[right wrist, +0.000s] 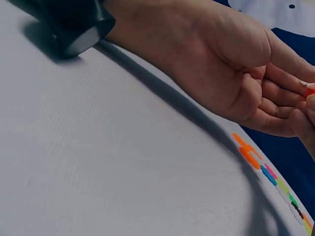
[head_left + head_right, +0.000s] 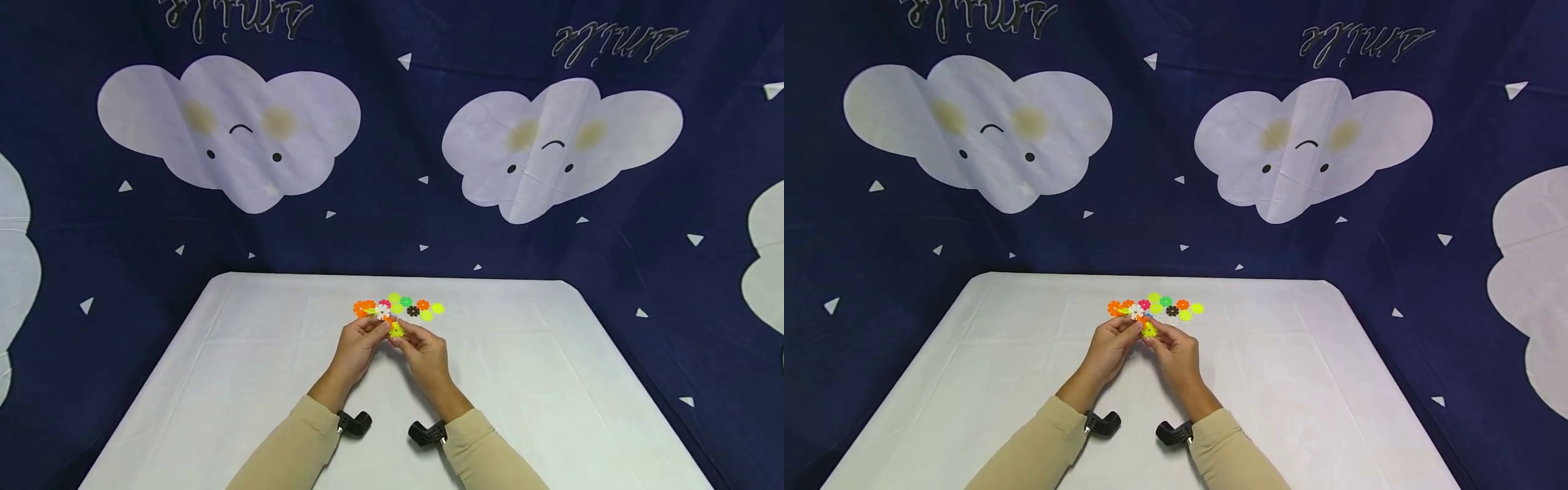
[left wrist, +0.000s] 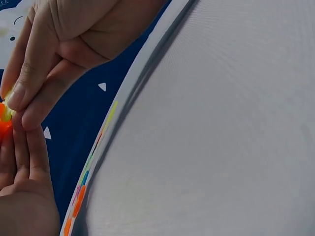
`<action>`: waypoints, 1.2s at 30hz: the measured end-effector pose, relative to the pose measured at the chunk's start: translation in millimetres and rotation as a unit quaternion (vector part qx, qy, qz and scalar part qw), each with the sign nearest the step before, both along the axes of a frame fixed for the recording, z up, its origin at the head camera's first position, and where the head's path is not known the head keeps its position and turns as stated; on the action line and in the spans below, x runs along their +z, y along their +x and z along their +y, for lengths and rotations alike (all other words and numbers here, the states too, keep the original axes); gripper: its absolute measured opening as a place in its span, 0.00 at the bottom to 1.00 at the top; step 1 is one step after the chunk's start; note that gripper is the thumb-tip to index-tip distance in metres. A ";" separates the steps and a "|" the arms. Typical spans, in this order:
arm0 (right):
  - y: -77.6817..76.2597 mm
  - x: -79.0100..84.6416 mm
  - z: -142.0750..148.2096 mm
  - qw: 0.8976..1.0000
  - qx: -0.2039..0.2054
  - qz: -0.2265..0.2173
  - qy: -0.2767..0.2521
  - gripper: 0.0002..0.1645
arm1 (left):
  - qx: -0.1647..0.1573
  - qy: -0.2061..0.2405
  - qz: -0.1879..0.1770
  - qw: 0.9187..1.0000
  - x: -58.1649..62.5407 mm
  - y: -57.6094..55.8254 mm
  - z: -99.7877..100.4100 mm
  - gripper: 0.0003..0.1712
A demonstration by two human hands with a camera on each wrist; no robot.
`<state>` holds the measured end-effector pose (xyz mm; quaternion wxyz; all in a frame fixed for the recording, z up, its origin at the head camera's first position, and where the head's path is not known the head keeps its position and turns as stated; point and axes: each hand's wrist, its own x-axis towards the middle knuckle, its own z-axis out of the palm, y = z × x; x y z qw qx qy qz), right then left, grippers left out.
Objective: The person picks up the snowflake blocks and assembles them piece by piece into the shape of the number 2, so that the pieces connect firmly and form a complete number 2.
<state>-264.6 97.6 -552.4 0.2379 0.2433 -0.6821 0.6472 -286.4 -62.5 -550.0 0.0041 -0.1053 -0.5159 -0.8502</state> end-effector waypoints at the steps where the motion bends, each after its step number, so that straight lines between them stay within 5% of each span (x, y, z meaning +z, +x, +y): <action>1: -0.2 -1.1 1.1 1.000 0.008 -0.018 -0.008 0.23 | 0.002 0.000 0.000 1.000 -0.4 0.3 0.3 0.06; 11: -0.9 -0.4 9.5 0.982 0.107 -0.131 -0.083 0.19 | 0.018 0.000 0.009 1.000 -2.7 1.0 1.9 0.04; 21: -3.9 -0.8 11.9 0.972 0.091 -0.181 -0.116 0.13 | 0.036 -0.004 -0.024 0.999 0.2 3.1 2.9 0.08; 36: -4.9 -0.8 13.3 0.959 0.114 -0.190 -0.176 0.14 | -0.059 0.038 -0.022 0.997 -0.3 4.6 1.8 0.17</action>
